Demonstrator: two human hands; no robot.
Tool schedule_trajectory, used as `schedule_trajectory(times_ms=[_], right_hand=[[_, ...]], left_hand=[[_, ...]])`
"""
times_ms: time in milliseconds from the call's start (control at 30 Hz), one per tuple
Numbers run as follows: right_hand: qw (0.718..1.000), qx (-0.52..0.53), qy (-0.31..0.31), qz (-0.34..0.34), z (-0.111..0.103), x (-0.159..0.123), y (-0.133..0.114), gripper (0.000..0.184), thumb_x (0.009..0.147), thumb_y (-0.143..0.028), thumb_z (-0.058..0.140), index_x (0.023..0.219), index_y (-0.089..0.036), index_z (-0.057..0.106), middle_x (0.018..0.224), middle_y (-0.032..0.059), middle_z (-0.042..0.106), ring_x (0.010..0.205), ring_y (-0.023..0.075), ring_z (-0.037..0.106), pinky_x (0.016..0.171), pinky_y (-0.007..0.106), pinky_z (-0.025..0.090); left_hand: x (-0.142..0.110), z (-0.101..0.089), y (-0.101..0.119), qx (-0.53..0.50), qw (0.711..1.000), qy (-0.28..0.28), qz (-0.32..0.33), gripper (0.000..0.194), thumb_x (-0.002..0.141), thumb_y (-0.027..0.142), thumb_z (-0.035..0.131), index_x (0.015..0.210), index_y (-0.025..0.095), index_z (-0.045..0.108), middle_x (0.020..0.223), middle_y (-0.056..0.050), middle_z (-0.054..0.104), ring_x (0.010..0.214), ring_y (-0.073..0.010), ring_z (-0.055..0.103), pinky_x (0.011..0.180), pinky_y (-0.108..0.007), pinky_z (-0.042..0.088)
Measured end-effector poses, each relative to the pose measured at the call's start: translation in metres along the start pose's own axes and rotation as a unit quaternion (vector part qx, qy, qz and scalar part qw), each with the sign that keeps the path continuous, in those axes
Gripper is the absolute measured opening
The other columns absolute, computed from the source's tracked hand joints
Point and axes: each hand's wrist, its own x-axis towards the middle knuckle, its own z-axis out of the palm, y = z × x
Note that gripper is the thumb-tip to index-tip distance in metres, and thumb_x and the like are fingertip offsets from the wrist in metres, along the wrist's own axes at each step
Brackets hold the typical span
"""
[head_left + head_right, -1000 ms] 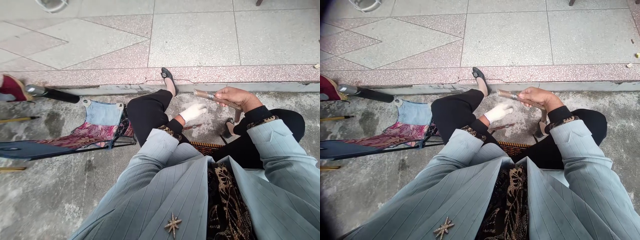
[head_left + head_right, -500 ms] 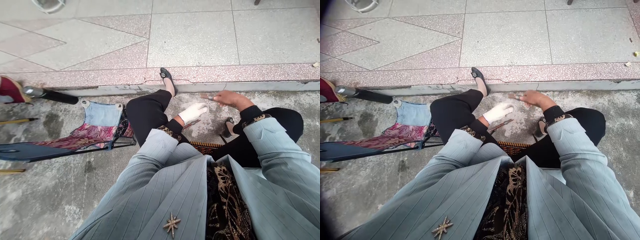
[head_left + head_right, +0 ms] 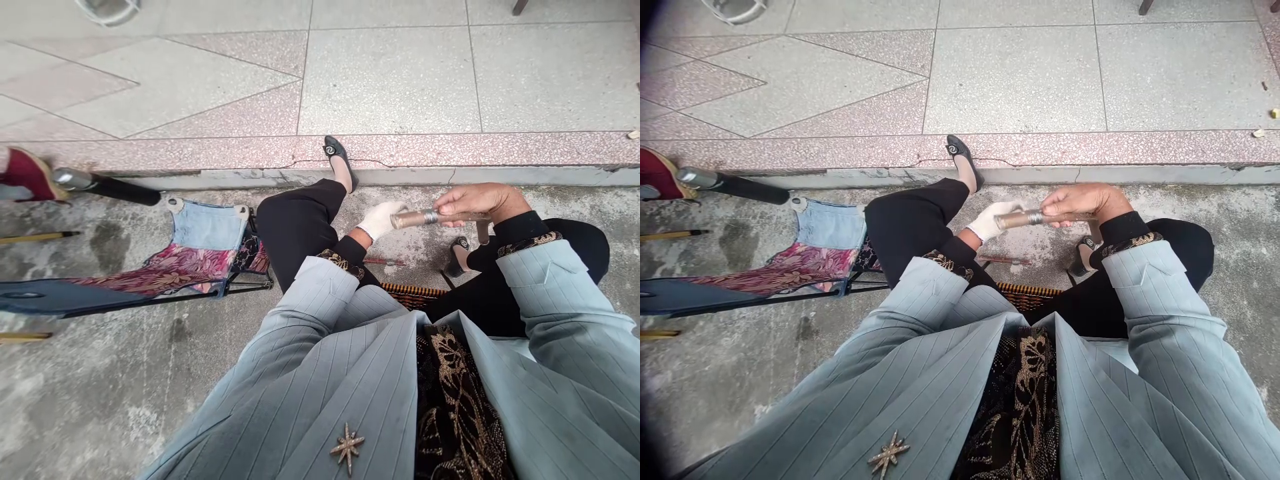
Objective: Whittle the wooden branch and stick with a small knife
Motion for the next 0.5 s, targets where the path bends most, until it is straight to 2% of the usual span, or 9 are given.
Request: schedule_trajectory(times_ms=[67, 133, 233, 300, 367, 433, 500], right_hand=[[0.997, -0.035, -0.04, 0.048, 0.003, 0.009, 0.002, 0.069, 0.087, -0.082, 0.068, 0.087, -0.014, 0.064, 0.077, 0.0024, 0.061, 0.062, 0.0109, 0.053, 0.063, 0.026, 0.046], [0.991, -0.071, -0.054, 0.097, 0.007, 0.02, 0.006, 0.068, 0.087, -0.081, 0.068, 0.084, -0.013, 0.064, 0.074, 0.0026, 0.061, 0.061, 0.0111, 0.053, 0.063, 0.027, 0.045], [0.979, -0.122, -0.024, 0.161, 0.009, 0.034, 0.016, 0.054, 0.097, -0.063, 0.068, 0.077, -0.013, 0.063, 0.064, 0.0032, 0.059, 0.056, 0.012, 0.051, 0.06, 0.027, 0.042], [0.965, -0.149, 0.036, 0.214, 0.007, 0.041, 0.023, 0.048, 0.102, -0.051, 0.067, 0.073, -0.014, 0.062, 0.061, 0.0047, 0.059, 0.053, 0.0128, 0.05, 0.058, 0.029, 0.041], [0.947, -0.157, 0.126, 0.25, 0.002, 0.043, 0.027, 0.044, 0.106, -0.044, 0.064, 0.073, -0.015, 0.061, 0.065, 0.0075, 0.062, 0.053, 0.0139, 0.051, 0.059, 0.031, 0.043], [0.929, -0.156, 0.218, 0.255, -0.004, 0.041, 0.028, 0.04, 0.11, -0.042, 0.058, 0.08, -0.015, 0.06, 0.073, 0.0102, 0.065, 0.059, 0.0149, 0.055, 0.061, 0.031, 0.046], [0.921, -0.125, 0.299, 0.216, -0.01, 0.035, 0.025, 0.039, 0.113, -0.046, 0.048, 0.09, -0.016, 0.058, 0.079, 0.0111, 0.066, 0.065, 0.0157, 0.057, 0.063, 0.03, 0.049]], left_hand=[[-0.002, -0.004, 0.001, 0.019, 0.999, 0.023, -0.013, 0.031, 0.104, 0.027, 0.047, 0.114, 0.017, 0.075, 0.105, -0.012, 0.079, 0.098, -0.0289, 0.073, 0.087, -0.037, 0.052], [-0.005, -0.007, 0.003, 0.026, 0.997, 0.063, -0.029, 0.034, 0.106, 0.029, 0.044, 0.113, 0.017, 0.074, 0.107, -0.013, 0.078, 0.103, -0.0308, 0.072, 0.09, -0.039, 0.05], [-0.01, -0.011, 0.006, 0.021, 0.995, 0.093, -0.035, 0.035, 0.108, 0.031, 0.042, 0.117, 0.016, 0.073, 0.112, -0.014, 0.077, 0.108, -0.0307, 0.071, 0.094, -0.039, 0.049], [-0.013, -0.012, 0.009, -0.007, 0.994, 0.106, -0.023, 0.034, 0.107, 0.03, 0.042, 0.115, 0.015, 0.072, 0.11, -0.013, 0.077, 0.104, -0.0277, 0.07, 0.092, -0.037, 0.049], [-0.015, -0.011, 0.012, -0.072, 0.993, 0.09, 0.011, 0.032, 0.106, 0.031, 0.043, 0.107, 0.015, 0.071, 0.099, -0.01, 0.076, 0.093, -0.0228, 0.069, 0.087, -0.033, 0.049], [-0.017, -0.008, 0.014, -0.141, 0.988, 0.036, 0.048, 0.031, 0.104, 0.034, 0.045, 0.099, 0.015, 0.069, 0.086, -0.005, 0.072, 0.079, -0.0183, 0.065, 0.078, -0.029, 0.049], [-0.016, -0.003, 0.016, -0.171, 0.983, -0.026, 0.067, 0.032, 0.104, 0.037, 0.046, 0.096, 0.016, 0.068, 0.078, -0.002, 0.067, 0.069, -0.0157, 0.06, 0.071, -0.027, 0.046]])
